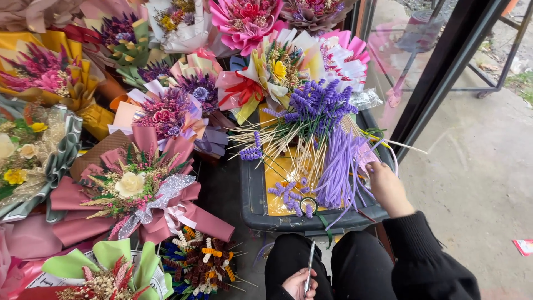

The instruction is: The person wraps a purple pipe cleaner around a metal rod to form a spiral shape. They repeat this process multiple times, creating several spirals and placing them on a nearby tray. The workspace contains various floral arrangements and craft supplies.

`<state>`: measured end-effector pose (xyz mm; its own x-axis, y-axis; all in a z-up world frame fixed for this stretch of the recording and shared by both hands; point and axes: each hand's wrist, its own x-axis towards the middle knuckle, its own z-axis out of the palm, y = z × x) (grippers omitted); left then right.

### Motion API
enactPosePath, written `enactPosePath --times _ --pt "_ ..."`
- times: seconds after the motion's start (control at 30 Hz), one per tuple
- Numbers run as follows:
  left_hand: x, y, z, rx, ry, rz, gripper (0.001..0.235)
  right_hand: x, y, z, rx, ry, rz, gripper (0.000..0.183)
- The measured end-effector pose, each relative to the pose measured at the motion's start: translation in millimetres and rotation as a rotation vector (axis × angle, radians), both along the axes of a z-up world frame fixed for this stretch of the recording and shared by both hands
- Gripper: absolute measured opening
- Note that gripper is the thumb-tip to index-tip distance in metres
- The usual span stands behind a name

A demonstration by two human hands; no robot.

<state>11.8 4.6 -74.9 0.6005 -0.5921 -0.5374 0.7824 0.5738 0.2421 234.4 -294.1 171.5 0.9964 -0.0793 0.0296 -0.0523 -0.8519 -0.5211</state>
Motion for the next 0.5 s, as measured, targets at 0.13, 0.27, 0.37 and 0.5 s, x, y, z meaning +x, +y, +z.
enactPosePath --times 0.13,0.27,0.37,0.5 --pt "0 -1 7 -0.06 -0.048 -0.037 0.021 -57 -26 26 -0.142 0.05 -0.099 0.042" --pt "4 -5 12 0.153 0.006 -0.067 0.043 -118 -40 46 0.346 0.251 0.082 0.043" --pt "21 -7 2 0.256 -0.094 -0.085 0.042 -144 -39 1 0.705 0.294 0.178 0.051" --pt "41 -10 44 0.566 -0.613 -0.055 0.02 -171 -2 -37 1.018 0.188 0.16 0.044"
